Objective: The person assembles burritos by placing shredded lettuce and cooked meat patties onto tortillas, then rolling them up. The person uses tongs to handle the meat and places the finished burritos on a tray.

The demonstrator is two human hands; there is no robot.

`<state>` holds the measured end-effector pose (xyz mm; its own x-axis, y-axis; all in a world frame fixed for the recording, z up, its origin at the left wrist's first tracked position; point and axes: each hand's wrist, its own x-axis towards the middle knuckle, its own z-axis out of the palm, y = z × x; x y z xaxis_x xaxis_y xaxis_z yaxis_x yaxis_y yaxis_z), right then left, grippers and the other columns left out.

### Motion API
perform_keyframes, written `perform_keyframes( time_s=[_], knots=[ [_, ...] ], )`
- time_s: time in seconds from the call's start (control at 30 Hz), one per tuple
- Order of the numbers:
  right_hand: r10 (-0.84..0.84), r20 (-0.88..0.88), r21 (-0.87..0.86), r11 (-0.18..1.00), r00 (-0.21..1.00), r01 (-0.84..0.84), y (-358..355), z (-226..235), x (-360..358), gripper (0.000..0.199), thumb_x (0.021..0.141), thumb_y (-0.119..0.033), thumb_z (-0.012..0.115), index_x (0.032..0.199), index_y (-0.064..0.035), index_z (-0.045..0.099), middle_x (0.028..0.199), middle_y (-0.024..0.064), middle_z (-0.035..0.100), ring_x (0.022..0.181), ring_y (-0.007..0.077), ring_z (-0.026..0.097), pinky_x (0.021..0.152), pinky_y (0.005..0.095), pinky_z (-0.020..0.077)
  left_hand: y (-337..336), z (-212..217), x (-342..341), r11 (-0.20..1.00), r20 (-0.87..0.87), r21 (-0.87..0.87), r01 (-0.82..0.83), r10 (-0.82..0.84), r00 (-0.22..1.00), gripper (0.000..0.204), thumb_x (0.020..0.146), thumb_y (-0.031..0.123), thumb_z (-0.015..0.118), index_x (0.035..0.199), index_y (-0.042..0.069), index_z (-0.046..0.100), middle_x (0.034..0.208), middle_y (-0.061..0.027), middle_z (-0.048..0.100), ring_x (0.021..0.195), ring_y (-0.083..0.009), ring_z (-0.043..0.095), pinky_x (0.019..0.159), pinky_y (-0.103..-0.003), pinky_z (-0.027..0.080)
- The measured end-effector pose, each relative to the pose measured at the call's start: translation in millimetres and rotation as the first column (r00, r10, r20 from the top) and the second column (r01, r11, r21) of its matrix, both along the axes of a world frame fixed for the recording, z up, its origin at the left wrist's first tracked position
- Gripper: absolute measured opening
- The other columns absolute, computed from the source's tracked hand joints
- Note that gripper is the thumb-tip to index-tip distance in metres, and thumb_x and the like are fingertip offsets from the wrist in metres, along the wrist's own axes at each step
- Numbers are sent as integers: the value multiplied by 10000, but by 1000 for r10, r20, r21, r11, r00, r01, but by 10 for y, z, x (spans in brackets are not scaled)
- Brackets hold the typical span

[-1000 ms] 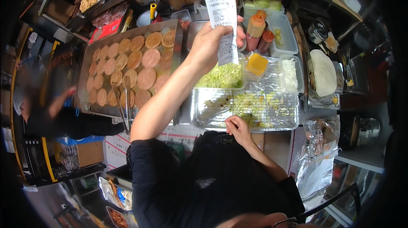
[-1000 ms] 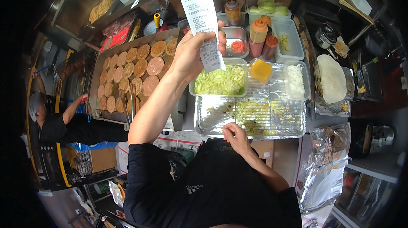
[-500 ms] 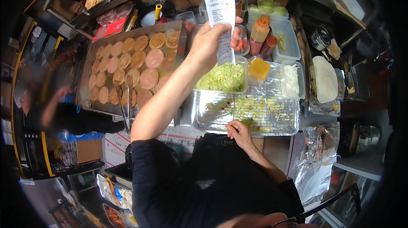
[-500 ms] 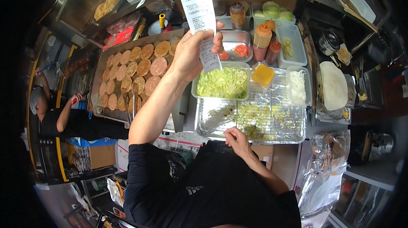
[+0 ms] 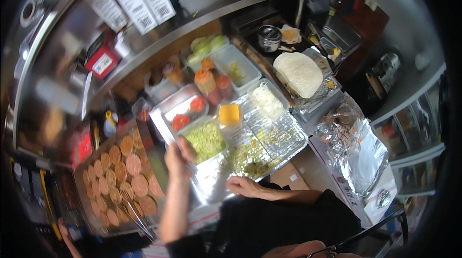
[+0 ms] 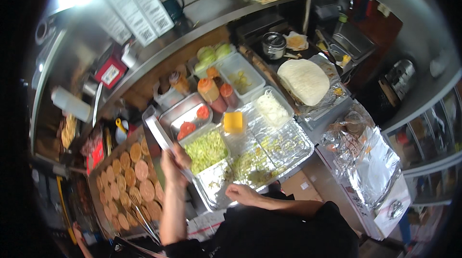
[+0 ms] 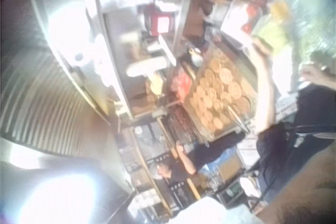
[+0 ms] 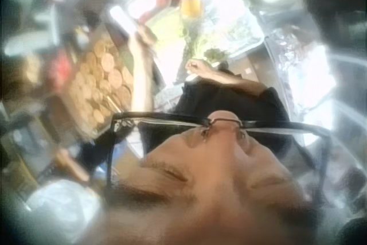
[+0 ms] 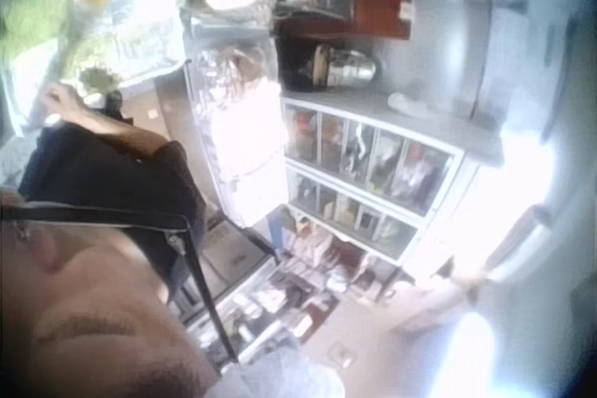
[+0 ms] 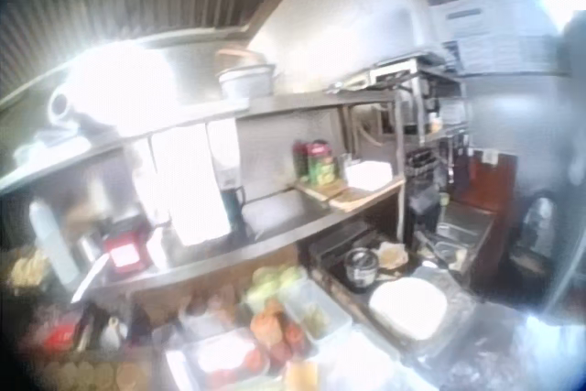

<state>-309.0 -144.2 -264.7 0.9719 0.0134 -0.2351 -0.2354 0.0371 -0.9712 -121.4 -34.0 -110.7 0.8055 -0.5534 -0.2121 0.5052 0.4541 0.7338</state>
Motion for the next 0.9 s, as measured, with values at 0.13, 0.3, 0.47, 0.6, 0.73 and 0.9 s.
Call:
perform_keyframes(
  time_s=[0.13, 0.3, 0.47, 0.6, 0.73, 0.9],
  knots=[
    [-10, -75, -71, 997, 997, 4, -66, 45, 57, 229, 918, -230, 548, 1005, -22, 584, 760, 31, 605, 649, 99, 540, 579, 275, 451, -125, -749, -493, 987, -146, 163, 1, 23, 989, 352, 973, 354, 312, 712, 142, 417, 531, 47, 318, 431, -82, 273, 404, -248, 239],
    [-93, -146, -380, 924, 985, 31, -59, -21, 89, 230, 827, -150, 552, 1003, -7, 587, 853, 168, 644, 804, 255, 633, 675, 381, 485, -108, -1144, -1132, 979, -283, 196, 50, 8, 959, 300, 961, 304, 340, 778, 107, 472, 570, 30, 385, 480, -90, 349, 429, -245, 294],
    [-217, 49, -241, 945, 975, 222, -555, 75, 64, 173, 913, -174, 548, 1016, -46, 601, 855, 62, 647, 747, 124, 613, 656, 278, 496, -87, -1171, -1300, 856, -261, 438, 274, -171, 950, 285, 913, 247, 312, 697, 96, 420, 563, 10, 330, 493, -124, 335, 461, -265, 289],
    [-454, 289, -325, 782, 843, 532, -1873, 252, 15, 141, 911, -196, 565, 955, -70, 612, 817, 30, 637, 719, 123, 594, 644, 267, 479, -268, -1514, -1236, 848, -262, 491, 202, -77, 962, 225, 860, 237, 377, 709, 87, 446, 552, 12, 340, 477, -115, 328, 440, -265, 282],
    [-619, 334, -360, 613, 711, 703, -3668, 942, 94, 137, 906, -147, 559, 975, -46, 622, 801, 30, 615, 706, 99, 551, 640, 248, 462, -749, -1564, -1222, 870, -300, 480, 112, 43, 953, 176, 861, 237, 436, 781, 84, 470, 549, 22, 346, 451, -105, 311, 427, -261, 274],
    [-736, 446, -445, 310, 509, 840, -6195, 455, 39, 117, 850, -128, 590, 904, -39, 642, 802, 88, 661, 728, 171, 622, 686, 299, 483, -1428, -1848, -1454, 883, -225, 468, -43, 167, 960, 187, 867, 262, 470, 818, 82, 482, 548, 33, 334, 451, -95, 299, 419, -258, 246]
  ],
)
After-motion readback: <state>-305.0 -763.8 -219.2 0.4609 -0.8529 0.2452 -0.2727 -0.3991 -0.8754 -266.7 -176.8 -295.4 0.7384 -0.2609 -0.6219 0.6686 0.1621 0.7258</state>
